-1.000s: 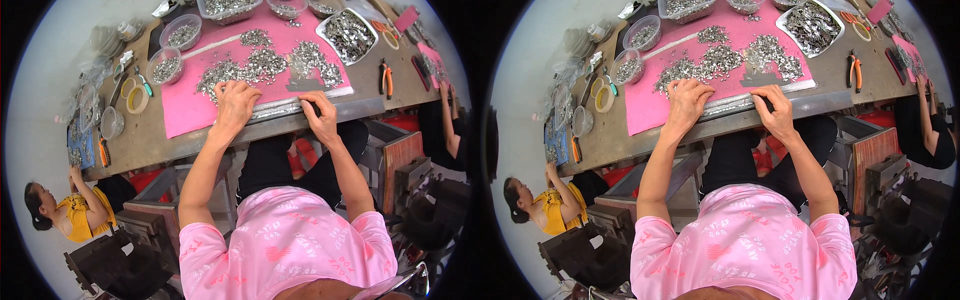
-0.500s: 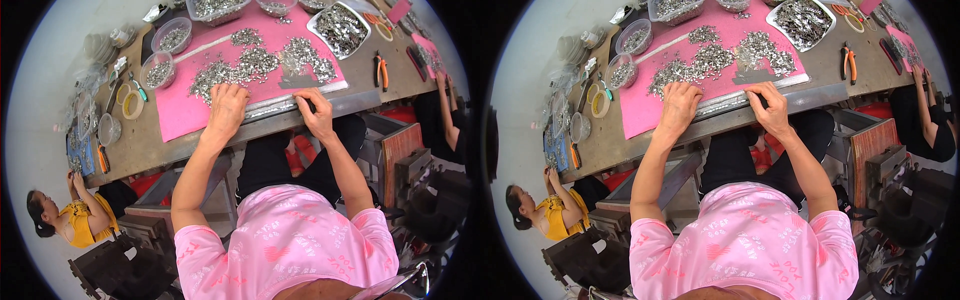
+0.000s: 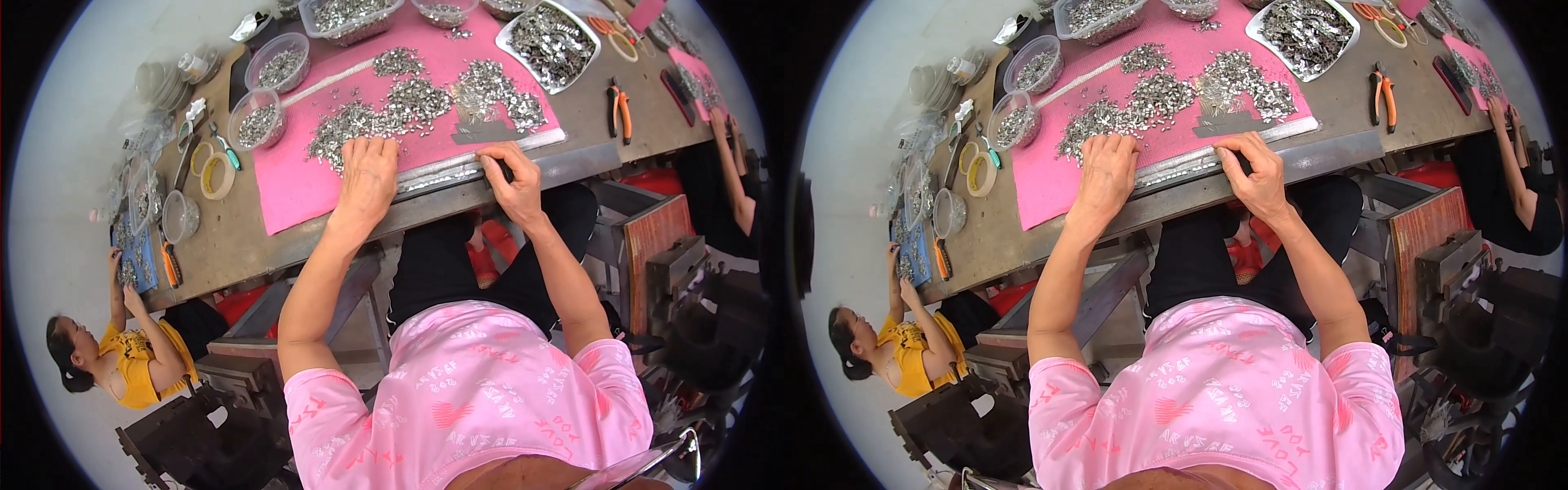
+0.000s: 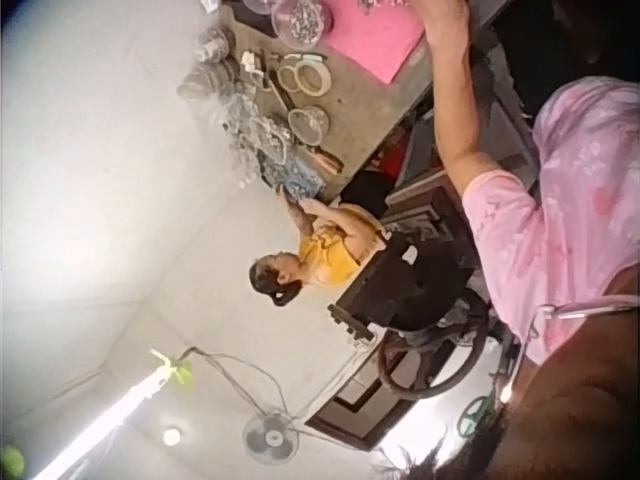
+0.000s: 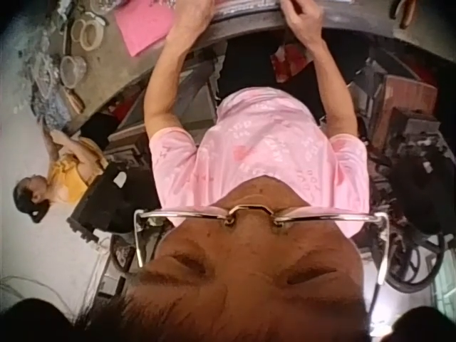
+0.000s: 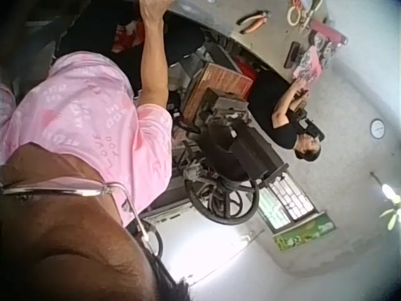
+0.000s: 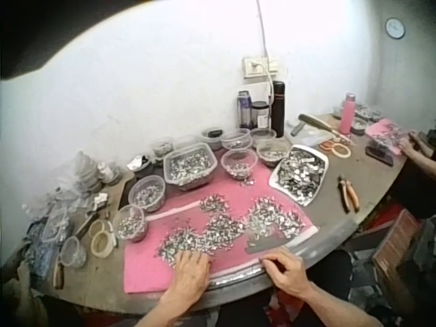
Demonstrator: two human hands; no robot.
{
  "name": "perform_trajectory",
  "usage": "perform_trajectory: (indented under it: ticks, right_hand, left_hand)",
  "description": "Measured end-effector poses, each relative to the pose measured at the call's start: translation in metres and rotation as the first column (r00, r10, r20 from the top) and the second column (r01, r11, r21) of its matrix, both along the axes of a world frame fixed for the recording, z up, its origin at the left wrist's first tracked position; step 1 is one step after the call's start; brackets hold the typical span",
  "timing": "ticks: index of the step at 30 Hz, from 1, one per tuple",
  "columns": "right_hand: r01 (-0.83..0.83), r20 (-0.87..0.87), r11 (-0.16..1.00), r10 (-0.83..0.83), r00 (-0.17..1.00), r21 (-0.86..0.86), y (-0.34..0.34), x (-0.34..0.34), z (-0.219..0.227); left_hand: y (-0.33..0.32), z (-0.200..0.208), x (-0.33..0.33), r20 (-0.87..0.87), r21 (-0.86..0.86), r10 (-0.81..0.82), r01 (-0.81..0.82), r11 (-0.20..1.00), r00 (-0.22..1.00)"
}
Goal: The person places small metal pieces into a metal fixture by hand, presses them using a manual press machine, transfers metal pieces from a container into a plastic bag, and inserts more metal pieces into the fixture.
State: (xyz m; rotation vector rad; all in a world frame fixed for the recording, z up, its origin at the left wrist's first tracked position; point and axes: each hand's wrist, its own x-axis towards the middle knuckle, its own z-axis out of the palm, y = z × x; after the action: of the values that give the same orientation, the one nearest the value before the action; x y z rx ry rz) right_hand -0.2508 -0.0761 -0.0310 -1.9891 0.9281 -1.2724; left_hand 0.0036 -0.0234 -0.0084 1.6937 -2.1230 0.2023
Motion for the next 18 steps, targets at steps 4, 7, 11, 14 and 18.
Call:
perform_trajectory:
  ticks: [4, 7, 11, 14, 18]
  right_hand:
    - [0.0, 0.002, 1.0, 0.0, 1.0, -0.003, -0.001, -0.001, -0.001]
    - [0.004, 0.004, 1.0, -0.003, 1.0, -0.014, 0.0, -0.001, -0.001]
    - [0.012, 0.025, 1.0, -0.012, 1.0, -0.029, -0.001, -0.001, -0.001]
    - [0.019, 0.047, 0.999, -0.017, 0.999, -0.047, -0.001, 0.001, 0.0]
    - [-0.003, 0.018, 1.0, 0.004, 1.0, -0.022, -0.001, 0.001, -0.002]
  left_hand:
    - [-0.002, 0.003, 0.005, -0.066, 0.044, -0.046, 0.049, 0.998, 0.997]
    - [-0.003, 0.003, 0.003, -0.052, 0.012, -0.053, 0.054, 0.998, 0.997]
    - [0.005, 0.01, -0.019, -0.34, 0.058, -0.089, 0.115, 0.992, 0.936]
    - [0.017, 0.011, -0.046, -0.529, 0.089, -0.088, 0.158, 0.983, 0.844]
    - [0.019, -0.003, -0.061, -0.557, -0.071, -0.149, 0.131, 0.989, 0.817]
